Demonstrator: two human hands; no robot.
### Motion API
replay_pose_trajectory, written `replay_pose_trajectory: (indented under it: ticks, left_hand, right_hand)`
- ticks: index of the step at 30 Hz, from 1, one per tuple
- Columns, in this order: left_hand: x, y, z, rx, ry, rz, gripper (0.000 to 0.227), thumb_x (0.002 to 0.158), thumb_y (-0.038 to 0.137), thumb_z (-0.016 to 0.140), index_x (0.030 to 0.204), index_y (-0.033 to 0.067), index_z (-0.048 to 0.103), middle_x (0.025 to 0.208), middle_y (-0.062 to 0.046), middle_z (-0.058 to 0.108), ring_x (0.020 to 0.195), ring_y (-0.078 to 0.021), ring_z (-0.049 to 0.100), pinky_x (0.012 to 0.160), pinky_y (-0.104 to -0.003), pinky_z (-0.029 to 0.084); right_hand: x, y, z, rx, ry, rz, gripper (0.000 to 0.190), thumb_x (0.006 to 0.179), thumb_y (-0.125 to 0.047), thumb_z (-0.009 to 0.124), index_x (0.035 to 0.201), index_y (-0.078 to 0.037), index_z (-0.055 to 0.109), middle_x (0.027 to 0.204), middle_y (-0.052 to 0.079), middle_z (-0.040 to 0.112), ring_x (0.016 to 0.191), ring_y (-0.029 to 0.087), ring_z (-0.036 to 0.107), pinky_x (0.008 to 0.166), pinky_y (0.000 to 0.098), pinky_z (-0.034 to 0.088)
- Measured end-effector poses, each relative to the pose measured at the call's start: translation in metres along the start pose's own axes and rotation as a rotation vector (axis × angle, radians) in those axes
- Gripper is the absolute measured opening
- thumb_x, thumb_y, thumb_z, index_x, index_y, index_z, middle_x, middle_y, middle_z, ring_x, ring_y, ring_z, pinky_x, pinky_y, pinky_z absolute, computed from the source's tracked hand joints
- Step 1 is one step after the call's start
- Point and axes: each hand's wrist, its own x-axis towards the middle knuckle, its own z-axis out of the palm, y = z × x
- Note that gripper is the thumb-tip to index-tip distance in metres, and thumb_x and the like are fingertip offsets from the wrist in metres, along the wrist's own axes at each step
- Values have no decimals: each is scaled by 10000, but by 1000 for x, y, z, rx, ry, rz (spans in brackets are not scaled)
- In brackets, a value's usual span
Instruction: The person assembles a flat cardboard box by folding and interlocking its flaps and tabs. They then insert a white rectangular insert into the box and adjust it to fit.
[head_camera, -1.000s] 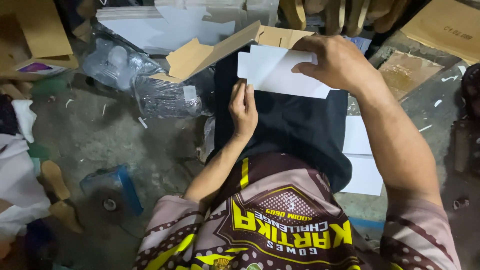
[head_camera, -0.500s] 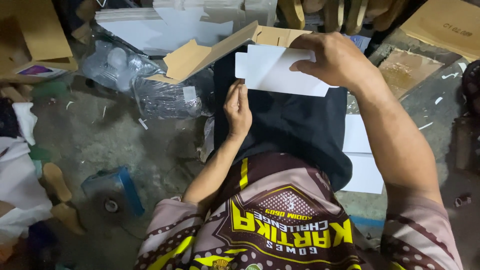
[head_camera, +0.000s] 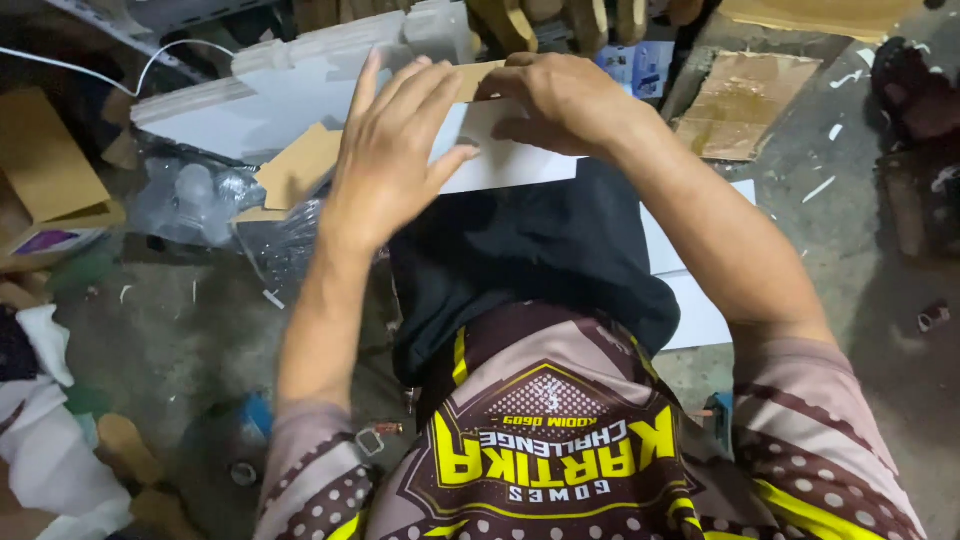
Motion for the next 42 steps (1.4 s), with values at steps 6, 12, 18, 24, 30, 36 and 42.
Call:
replay_pose_trajectory:
  ticks: [6, 12, 18, 24, 30, 36, 42]
  left_hand:
    - [47, -40, 28, -13, -387, -20, 322, 788, 237, 861, 1032, 38, 793, 748, -154, 714, 572, -345, 634, 641, -461, 517]
    - [50, -57, 35, -84, -477, -101, 409, 783, 257, 887, 1062, -22, 780, 838, -182, 754, 607, -356, 675, 678, -448, 532]
    - [55, -57, 39, -111, -479, -123, 443, 757, 242, 891, 1090, -27, 778, 851, -174, 761, 604, -338, 672, 677, -427, 525]
    - [54, -58, 40, -108, -485, -182, 466, 734, 269, 906, 1105, 15, 786, 905, -149, 779, 649, -326, 702, 685, -433, 529]
    - [53, -60, 35, -153, -492, -179, 351, 767, 220, 852, 1019, -10, 771, 772, -150, 731, 560, -313, 623, 624, -410, 493]
    - [61, -53, 33, -199, -604, -267, 255, 840, 194, 835, 1033, 34, 792, 828, -197, 750, 758, -409, 726, 709, -498, 553]
    - [71, -42, 29, -158, -650, -208, 315, 836, 253, 840, 1042, 24, 771, 876, -237, 747, 846, -467, 719, 766, -542, 563]
  right_hand:
    - [-18, -27, -8, -15, 286, 53, 589, 870, -101, 821, 1393, -47, 555, 1061, 109, 709, 968, 275, 713, 940, 413, 470]
    - [-84, -48, 65, 616, 1088, 385, 369, 1069, -43, 463, 1436, -82, 447, 1369, 116, 519, 1264, 239, 543, 1162, 388, 443]
    - [-101, -52, 141, 718, 655, 716, 781, 892, -203, 739, 1529, 32, 352, 1584, 229, 389, 1475, 359, 401, 1227, 427, 310]
    - [-84, -53, 146, 740, 771, 768, 631, 955, -212, 701, 1479, 31, 447, 1483, 221, 537, 1322, 333, 563, 1112, 395, 429]
    - [-87, -47, 162, 803, 869, 777, 469, 1055, -160, 546, 1464, 60, 480, 1480, 197, 576, 1299, 265, 602, 1053, 318, 494]
    - [-95, -43, 169, 792, 906, 771, 421, 1148, -277, 443, 1498, -66, 541, 1509, 171, 552, 1422, 286, 477, 1194, 468, 402]
    - [-90, -52, 156, 751, 934, 737, 413, 1143, -242, 440, 1477, -30, 555, 1496, 192, 557, 1416, 295, 481, 1192, 468, 405]
